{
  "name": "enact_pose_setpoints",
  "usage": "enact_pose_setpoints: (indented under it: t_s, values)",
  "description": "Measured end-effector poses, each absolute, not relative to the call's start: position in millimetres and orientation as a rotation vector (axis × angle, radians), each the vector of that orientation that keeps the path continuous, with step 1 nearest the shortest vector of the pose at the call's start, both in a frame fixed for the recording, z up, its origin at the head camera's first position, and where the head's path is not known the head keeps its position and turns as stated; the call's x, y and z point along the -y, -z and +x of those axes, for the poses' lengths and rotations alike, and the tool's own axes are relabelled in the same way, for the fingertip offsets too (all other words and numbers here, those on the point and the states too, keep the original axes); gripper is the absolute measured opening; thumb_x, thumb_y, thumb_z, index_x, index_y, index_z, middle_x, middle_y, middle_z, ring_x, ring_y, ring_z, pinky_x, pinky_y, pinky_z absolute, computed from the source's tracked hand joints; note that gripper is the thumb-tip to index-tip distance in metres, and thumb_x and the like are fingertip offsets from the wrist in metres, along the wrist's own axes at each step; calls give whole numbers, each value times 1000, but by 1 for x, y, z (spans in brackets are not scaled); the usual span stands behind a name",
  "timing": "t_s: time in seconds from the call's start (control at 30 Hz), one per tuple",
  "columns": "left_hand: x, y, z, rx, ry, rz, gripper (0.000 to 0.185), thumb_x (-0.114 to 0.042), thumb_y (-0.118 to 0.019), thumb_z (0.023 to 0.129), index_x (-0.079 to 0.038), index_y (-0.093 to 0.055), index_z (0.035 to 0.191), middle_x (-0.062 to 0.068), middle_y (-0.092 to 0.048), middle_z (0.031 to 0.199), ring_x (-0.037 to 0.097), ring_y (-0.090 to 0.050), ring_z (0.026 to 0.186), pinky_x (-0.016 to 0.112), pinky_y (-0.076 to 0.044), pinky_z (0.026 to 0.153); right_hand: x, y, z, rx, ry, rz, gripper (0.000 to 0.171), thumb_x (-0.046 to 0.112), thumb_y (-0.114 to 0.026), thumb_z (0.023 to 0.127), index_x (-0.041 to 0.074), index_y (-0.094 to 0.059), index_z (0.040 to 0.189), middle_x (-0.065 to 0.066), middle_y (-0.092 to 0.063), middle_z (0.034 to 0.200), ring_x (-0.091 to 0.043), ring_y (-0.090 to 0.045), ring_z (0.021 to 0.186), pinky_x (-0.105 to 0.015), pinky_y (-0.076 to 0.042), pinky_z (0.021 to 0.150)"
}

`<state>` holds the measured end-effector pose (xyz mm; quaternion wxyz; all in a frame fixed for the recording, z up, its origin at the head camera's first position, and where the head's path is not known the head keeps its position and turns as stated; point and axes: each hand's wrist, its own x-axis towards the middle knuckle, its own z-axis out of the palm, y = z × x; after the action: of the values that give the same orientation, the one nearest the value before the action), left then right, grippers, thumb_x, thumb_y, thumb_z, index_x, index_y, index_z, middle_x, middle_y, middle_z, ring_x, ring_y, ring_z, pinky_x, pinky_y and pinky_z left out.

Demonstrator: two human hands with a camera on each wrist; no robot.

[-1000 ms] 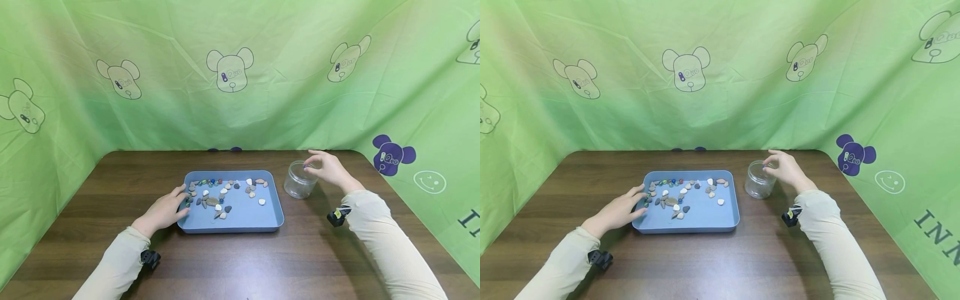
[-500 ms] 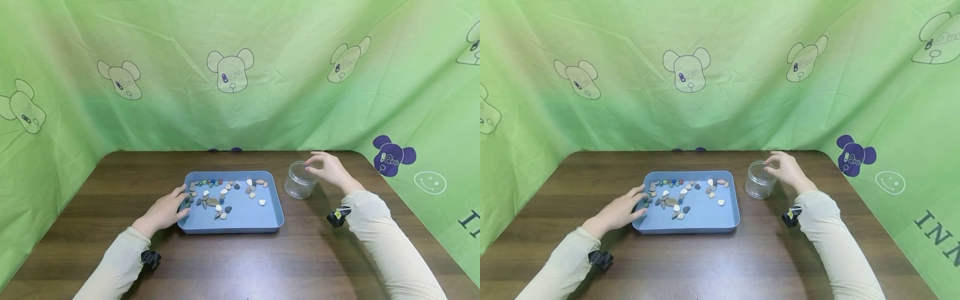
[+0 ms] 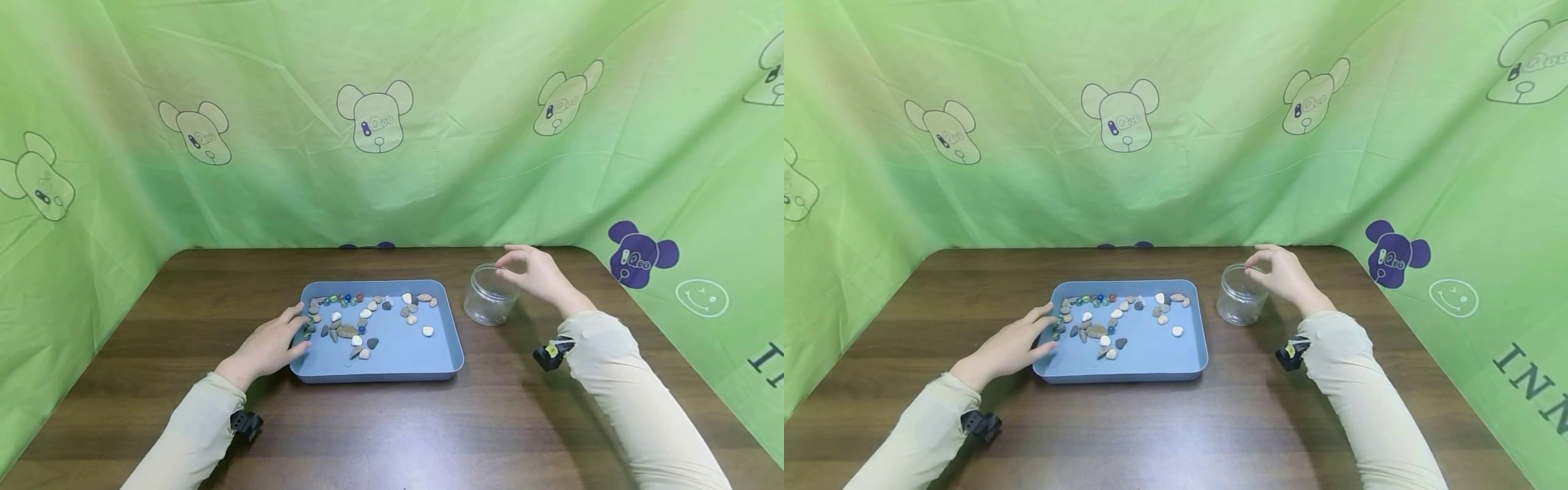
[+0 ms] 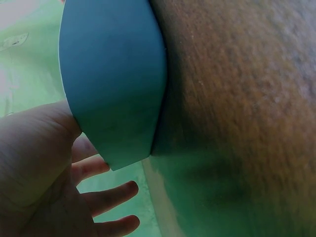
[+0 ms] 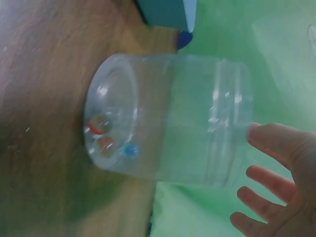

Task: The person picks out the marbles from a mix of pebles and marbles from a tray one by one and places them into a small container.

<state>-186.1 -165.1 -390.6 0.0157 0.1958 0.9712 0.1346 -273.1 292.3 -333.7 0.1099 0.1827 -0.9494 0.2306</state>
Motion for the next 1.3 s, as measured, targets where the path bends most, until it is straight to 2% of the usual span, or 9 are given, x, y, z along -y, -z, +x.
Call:
enact_pose_setpoints:
  t_s: [0.57,0.67,0.83,0.9,1.07,1.3]
  values:
    - [167,394,-186,-3019,-450,599,49,-30,-58,91,0,-52,130,21,-34,148,39,-50,123,51,-43,100,-242,315,-264,2764,-786,666,16,11,-65,84,4,-70,98,-23,-51,134,-43,-44,126,-54,-33,106]
    - [167,393,-186,-3018,-440,594,49,-29,-58,91,0,-52,130,21,-34,148,40,-50,123,51,-43,100,-235,315,-265,2772,-805,680,16,12,-65,85,5,-69,99,-22,-50,136,-42,-45,126,-52,-40,102]
    - [166,393,-186,-3025,-429,596,49,-29,-58,91,0,-52,129,21,-35,148,40,-51,122,51,-43,99,-225,317,-267,2781,-855,693,16,12,-65,85,5,-69,99,-20,-50,137,-40,-48,124,-46,-52,88]
    - [166,393,-186,-3027,-431,598,49,-30,-58,91,1,-53,129,21,-35,148,40,-51,122,51,-44,99,-221,318,-267,2780,-863,704,16,13,-65,85,6,-69,100,-20,-50,137,-40,-47,125,-47,-50,92]
    - [166,393,-186,-3024,-433,595,50,-30,-58,91,2,-52,129,21,-34,148,39,-50,123,50,-43,100,-211,320,-268,2781,-866,740,16,14,-65,85,8,-69,100,-19,-51,136,-39,-43,129,-52,-34,107]
    - [167,394,-187,-3028,-429,596,50,-29,-58,91,2,-52,129,21,-34,148,39,-50,123,50,-43,100,-196,321,-267,2751,-896,795,15,13,-67,84,7,-70,97,-19,-53,134,-38,-45,128,-52,-34,107]
